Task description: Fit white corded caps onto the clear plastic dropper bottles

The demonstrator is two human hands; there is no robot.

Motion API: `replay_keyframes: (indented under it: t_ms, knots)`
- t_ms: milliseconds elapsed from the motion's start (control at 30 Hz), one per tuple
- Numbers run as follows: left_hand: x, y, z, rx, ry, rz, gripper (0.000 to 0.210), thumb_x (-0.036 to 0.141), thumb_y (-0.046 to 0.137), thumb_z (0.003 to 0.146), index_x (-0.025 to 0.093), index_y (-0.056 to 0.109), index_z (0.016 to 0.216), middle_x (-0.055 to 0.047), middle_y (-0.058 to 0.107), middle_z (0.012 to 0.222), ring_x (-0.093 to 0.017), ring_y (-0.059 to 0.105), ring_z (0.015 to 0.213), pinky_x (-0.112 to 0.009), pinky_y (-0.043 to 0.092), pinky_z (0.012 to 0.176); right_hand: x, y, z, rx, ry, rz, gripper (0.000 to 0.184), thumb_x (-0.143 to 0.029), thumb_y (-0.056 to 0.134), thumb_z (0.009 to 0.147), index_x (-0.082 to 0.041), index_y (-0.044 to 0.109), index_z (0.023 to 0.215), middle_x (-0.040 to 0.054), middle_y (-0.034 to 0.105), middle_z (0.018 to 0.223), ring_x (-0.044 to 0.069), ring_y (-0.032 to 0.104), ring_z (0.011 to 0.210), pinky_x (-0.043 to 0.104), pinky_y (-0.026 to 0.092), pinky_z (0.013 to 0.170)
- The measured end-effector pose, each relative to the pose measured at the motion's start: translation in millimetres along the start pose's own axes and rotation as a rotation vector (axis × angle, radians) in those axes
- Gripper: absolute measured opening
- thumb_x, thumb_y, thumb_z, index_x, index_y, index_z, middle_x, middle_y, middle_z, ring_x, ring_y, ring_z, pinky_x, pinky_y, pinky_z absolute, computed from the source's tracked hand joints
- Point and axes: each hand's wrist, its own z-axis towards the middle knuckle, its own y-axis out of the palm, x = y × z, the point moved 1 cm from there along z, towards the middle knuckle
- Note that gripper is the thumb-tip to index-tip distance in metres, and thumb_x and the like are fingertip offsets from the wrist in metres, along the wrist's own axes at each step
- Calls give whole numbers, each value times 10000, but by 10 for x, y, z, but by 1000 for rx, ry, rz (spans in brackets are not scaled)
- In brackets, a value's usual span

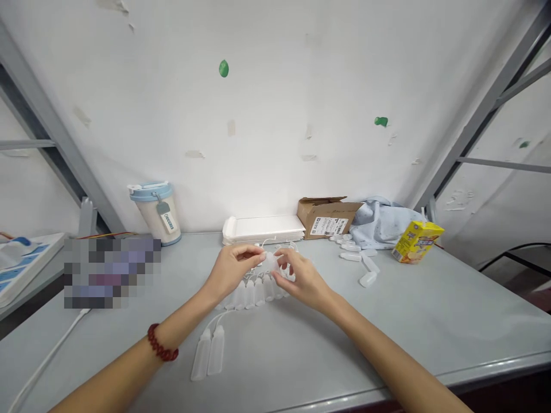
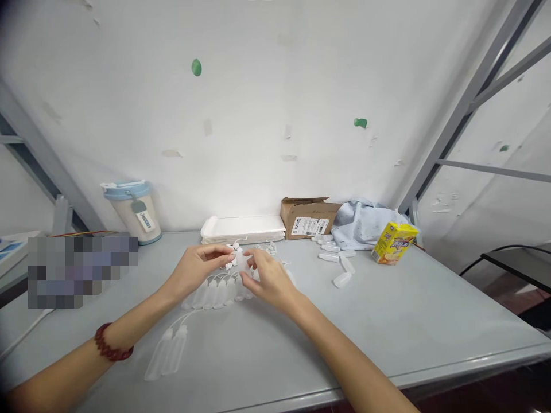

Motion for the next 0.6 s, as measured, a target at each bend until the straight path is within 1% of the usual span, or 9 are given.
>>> replay_keyframes:
  t_ms: [100,167,267,333,500,600]
  knots:
    - [-50,-46,-165,48,2,5,166,303,642,715,172,689,804,-26,677,794,-166,598,754,-245,474,653,-87,34,-37,-29,-48,15,286,-246,517,822,-220,440,1097,31,578,839,155,533,747,266,443,622]
    - [-91,-70,-247,59,22,12,143,286,629,732,179,688,807,-23,675,808,-164,605,760,-246,489,659,-131,48,-54,-47,-70,19,282,-241,514,826,-223,449,1100,33,572,837,152,532,746,261,445,619]
    - [-126,-88,-328,75,94,30,115,246,613,751,192,688,820,-18,669,848,-159,609,802,-252,509,719,-170,72,-68,-67,-96,15,281,-231,510,829,-218,456,1104,32,566,817,150,528,740,261,447,621]
    - [-126,-85,-360,78,144,50,118,220,600,762,196,686,839,-17,666,880,-157,609,836,-258,514,762,-179,92,-76,-57,-103,18,282,-230,508,832,-213,455,1108,32,563,816,146,525,733,263,449,625]
    - [-99,-58,-408,77,212,110,174,182,564,792,207,675,923,-22,657,946,-151,618,834,-264,533,751,-205,124,-103,-8,-69,61,317,-229,510,833,-222,419,1136,30,575,828,135,523,705,254,462,611]
    - [-89,-54,-432,90,285,162,224,145,552,795,224,668,969,-16,654,972,-140,623,811,-259,534,734,-230,125,-112,-14,-16,88,439,-234,514,831,-229,333,1231,22,586,811,134,517,682,226,459,538]
